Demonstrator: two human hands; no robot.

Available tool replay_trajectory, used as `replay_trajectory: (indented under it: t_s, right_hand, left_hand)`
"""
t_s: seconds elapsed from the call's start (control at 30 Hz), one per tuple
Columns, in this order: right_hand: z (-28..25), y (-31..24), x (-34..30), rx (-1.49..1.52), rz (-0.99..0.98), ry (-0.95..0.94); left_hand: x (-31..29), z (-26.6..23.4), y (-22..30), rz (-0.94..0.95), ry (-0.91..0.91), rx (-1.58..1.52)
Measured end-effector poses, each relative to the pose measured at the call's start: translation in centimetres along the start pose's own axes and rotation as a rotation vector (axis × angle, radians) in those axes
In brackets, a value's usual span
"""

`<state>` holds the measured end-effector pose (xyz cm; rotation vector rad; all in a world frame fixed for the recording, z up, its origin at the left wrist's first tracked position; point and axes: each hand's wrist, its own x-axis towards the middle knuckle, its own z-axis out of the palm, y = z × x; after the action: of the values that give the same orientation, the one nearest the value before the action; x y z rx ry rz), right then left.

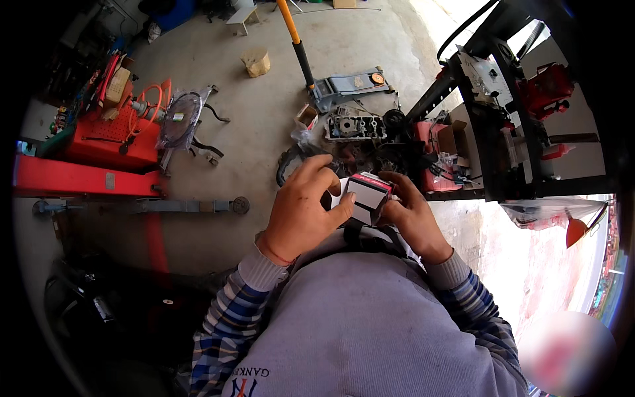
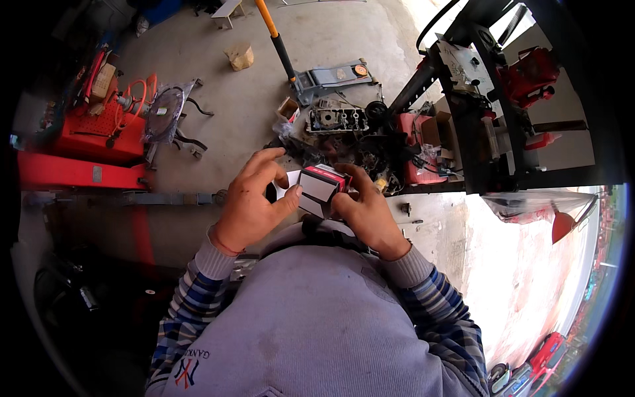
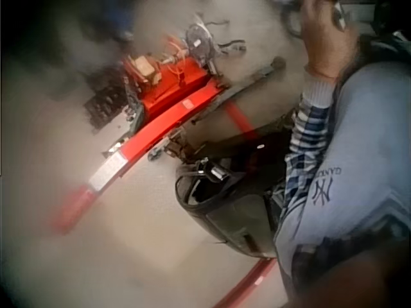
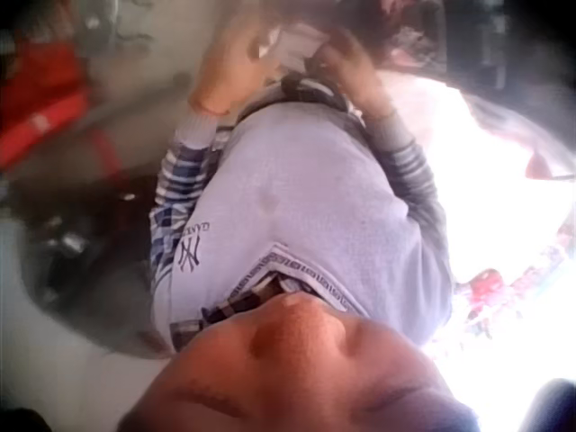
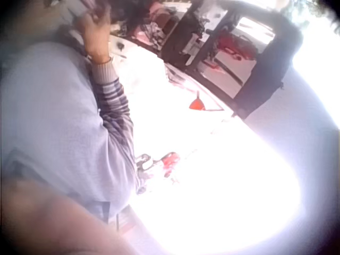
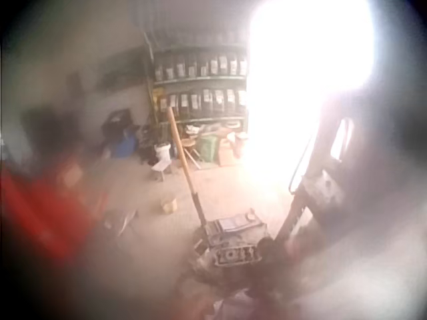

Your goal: The person opens a small box containing a new headlight bulb and removes the bulb. They then hold the new bulb alongside an old bulb, comparing them. Finally, the person uses a pair of tweezers to manipulate a small component on the new bulb.

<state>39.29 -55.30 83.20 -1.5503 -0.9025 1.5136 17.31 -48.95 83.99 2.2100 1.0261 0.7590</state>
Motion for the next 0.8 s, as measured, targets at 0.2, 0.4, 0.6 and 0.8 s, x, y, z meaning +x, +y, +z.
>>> replay_trajectory:
  t_s: [0.2, 0.4, 0.6, 0.8]
  right_hand:
    - [-3.2, 1.2, 4.7, -0.271, -0.198, 0.174]
    - [-5.6, 0.3, 8.7, -0.428, -0.333, 0.226]
    - [-9.1, 0.9, 12.3, -0.494, -0.385, 0.161]
    - [-10.6, 1.4, 13.7, -0.524, -0.372, 0.183]
  left_hand:
    - [6.2, 2.0, 2.2, 0.315, -0.2, 0.714]
    - [11.6, 6.8, 1.5, 0.18, -0.237, 0.598]
    - [17.1, 8.0, 0.9, 0.137, -0.416, 0.623]
    - [20.5, 8.7, 1.1, 0.157, -0.564, 0.725]
